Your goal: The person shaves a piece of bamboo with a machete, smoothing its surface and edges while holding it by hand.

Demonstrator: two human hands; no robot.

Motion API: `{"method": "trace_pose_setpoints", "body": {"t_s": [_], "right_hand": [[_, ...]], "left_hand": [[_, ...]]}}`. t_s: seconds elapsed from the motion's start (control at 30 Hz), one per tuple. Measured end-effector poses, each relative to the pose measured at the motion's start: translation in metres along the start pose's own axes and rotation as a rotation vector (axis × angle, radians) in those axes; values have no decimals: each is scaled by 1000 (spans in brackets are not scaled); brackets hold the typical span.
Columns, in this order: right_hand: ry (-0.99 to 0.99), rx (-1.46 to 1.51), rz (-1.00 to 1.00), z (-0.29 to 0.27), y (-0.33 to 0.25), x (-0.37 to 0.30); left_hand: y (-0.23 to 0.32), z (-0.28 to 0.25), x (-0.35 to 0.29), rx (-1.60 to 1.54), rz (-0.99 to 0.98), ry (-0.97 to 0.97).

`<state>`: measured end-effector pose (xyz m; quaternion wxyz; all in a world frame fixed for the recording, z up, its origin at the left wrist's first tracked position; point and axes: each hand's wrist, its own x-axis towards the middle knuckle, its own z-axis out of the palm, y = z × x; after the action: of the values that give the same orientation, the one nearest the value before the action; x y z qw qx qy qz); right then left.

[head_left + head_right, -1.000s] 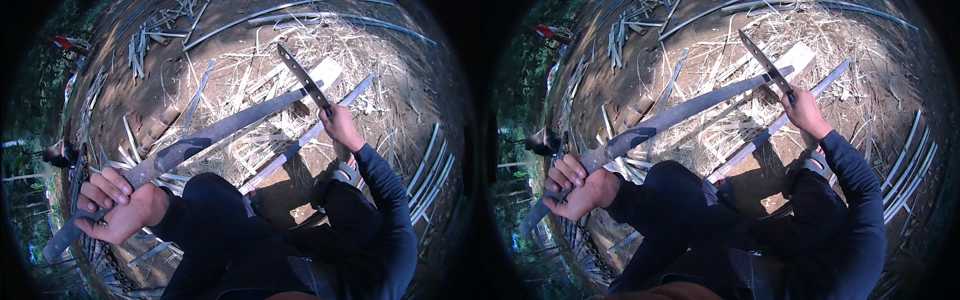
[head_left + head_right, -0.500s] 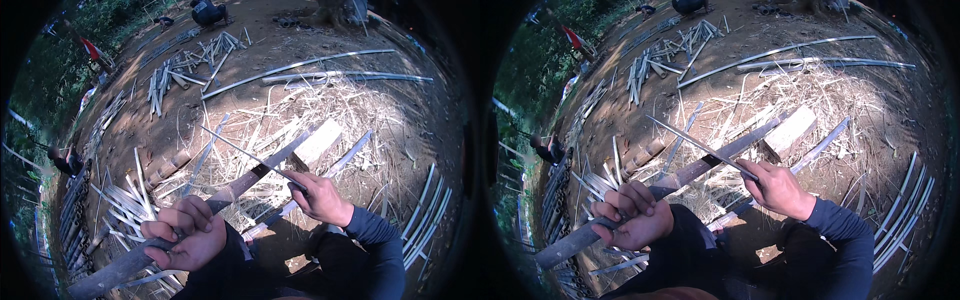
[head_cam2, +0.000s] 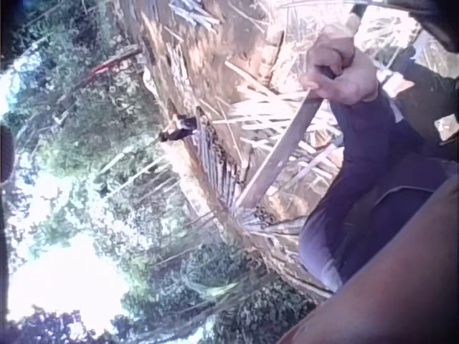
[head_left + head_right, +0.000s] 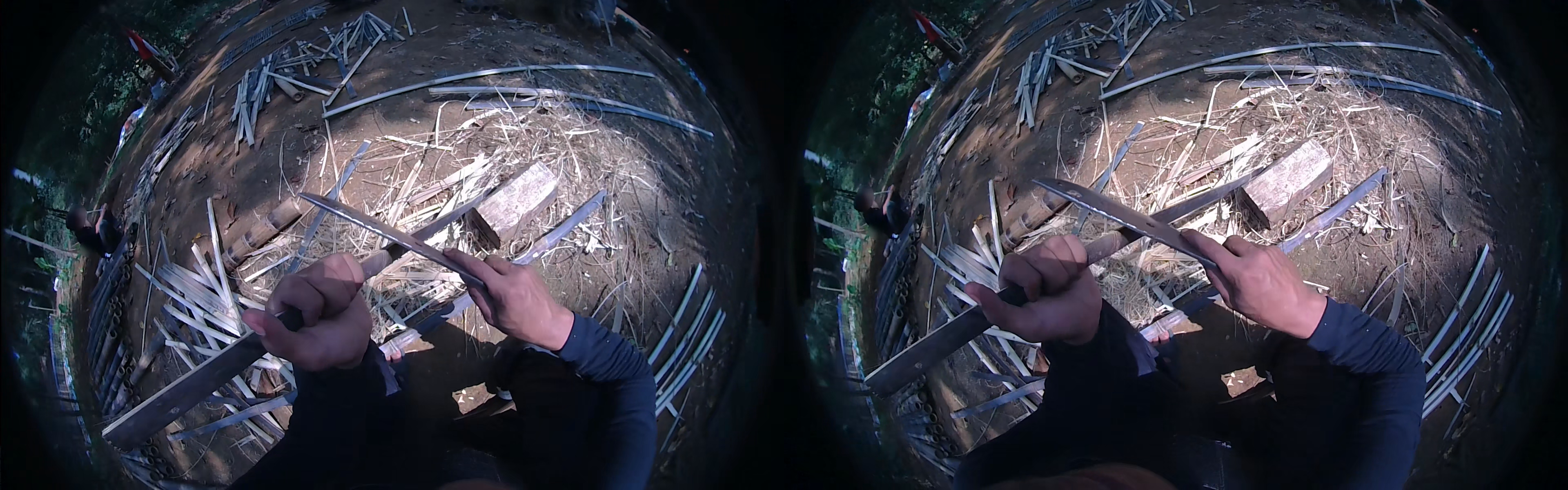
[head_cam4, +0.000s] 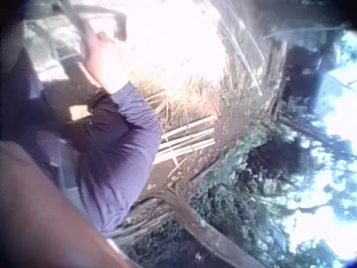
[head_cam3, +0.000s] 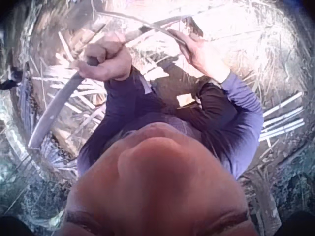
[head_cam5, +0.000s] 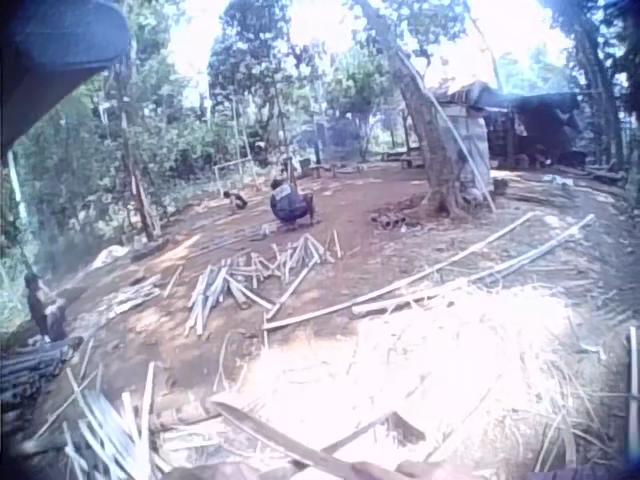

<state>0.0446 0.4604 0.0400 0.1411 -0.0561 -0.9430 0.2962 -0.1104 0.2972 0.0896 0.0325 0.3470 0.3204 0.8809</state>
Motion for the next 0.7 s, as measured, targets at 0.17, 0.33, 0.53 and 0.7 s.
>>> {"method": "trace_pose_setpoints", "body": {"t_s": [0.17, 0.33, 0.53, 0.7], "right_hand": [[60, 105, 9, 17, 13, -10], [25, 91, -46, 13, 4, -7], [5, 13, 212, 29, 62, -16], [21, 39, 17, 11, 22, -13]], "left_hand": [[7, -5, -4, -51, 39, -67], [4, -10, 1, -7, 26, -12], [-6, -12, 4, 33, 26, 8], [-2, -11, 0, 20, 38, -57]]}}
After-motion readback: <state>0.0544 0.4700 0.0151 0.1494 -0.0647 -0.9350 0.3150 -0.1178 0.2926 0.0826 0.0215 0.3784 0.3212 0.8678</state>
